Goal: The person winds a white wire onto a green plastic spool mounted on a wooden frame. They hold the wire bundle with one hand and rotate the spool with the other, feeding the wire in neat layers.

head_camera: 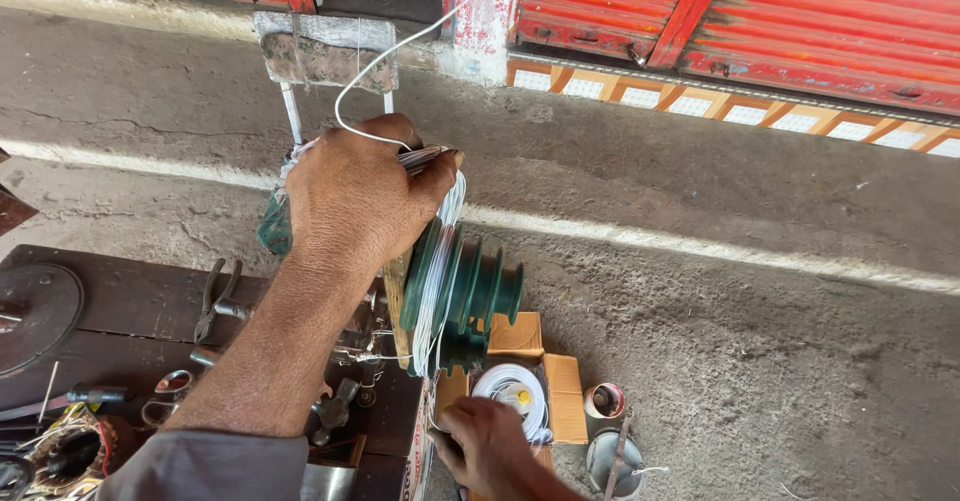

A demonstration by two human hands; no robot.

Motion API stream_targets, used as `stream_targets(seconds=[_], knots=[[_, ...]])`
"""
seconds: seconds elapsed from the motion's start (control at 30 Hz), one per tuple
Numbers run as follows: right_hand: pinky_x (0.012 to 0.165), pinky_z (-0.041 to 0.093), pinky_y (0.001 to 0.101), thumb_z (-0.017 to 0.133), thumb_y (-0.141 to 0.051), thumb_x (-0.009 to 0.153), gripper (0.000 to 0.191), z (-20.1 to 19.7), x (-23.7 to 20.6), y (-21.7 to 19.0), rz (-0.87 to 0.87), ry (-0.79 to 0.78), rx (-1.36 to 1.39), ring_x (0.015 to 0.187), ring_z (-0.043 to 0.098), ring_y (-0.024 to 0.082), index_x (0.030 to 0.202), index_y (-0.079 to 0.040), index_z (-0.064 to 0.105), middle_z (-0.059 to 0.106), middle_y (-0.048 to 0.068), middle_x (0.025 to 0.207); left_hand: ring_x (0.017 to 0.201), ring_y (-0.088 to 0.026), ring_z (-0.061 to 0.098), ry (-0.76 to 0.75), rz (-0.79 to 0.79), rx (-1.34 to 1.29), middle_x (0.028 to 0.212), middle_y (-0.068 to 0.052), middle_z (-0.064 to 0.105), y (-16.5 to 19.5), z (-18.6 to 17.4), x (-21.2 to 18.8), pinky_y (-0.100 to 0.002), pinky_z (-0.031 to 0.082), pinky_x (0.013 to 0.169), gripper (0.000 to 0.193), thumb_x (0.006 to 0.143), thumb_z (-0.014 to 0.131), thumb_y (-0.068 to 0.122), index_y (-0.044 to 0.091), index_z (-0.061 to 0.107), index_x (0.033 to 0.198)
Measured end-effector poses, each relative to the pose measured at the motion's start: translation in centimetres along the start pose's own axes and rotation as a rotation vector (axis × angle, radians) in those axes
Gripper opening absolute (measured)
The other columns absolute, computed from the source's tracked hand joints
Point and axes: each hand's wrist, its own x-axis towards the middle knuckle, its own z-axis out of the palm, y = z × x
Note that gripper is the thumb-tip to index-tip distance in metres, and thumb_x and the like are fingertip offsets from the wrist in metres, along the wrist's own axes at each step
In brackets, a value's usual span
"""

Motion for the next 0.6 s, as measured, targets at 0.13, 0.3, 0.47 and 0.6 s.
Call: stream_targets(seconds=[0.13,0.3,0.47,0.6], knots=[[0.045,0.051,0.0302,0.08,-0.012,0.079,0.019,-10.6,3.9,-2.5,-0.382,0.276,-0.326,0.055,0.059,0.013,0.072,-0.012,0.062,0.058,0.001,0.062,0.072,-0.024,0.075,-0.031,-0.026,0.001,0.072,-0.005,0.074,0.3,-0.3,0.0,-0.045,0.06,0.067,0.041,0.088,0.074,0.059,0.018,0.075,0.088],[0.047,0.057,0.0244,0.084,-0.023,0.085,0.022,-18.5,11.8,3.1,-0.247,0.502,0.006,0.061,0.068,0.011,0.083,-0.008,0.07,0.068,0.004,0.076,0.071,-0.024,0.074,-0.01,-0.001,-0.017,0.072,-0.007,0.074,0.3,-0.4,0.0,-0.045,0.06,0.066,0.039,0.088,0.074,0.057,0.018,0.075,0.09],[0.053,0.056,0.0261,0.075,-0.018,0.094,0.011,-9.3,16.6,14.0,0.337,0.306,0.74,0.064,0.068,0.011,0.091,-0.008,0.072,0.072,0.003,0.08,0.067,-0.022,0.074,0.006,0.014,-0.038,0.071,-0.005,0.073,-0.1,0.0,0.0,-0.043,0.06,0.06,0.041,0.089,0.074,0.056,0.015,0.074,0.087],[0.057,0.051,0.022,0.067,-0.024,0.1,0.015,4.3,10.6,18.5,0.84,0.071,0.97,0.069,0.065,0.006,0.098,-0.011,0.075,0.072,0.0,0.087,0.064,-0.021,0.073,0.01,0.03,-0.011,0.069,-0.005,0.072,-0.3,0.2,0.1,-0.042,0.06,0.057,0.042,0.089,0.074,0.057,0.015,0.074,0.086]])
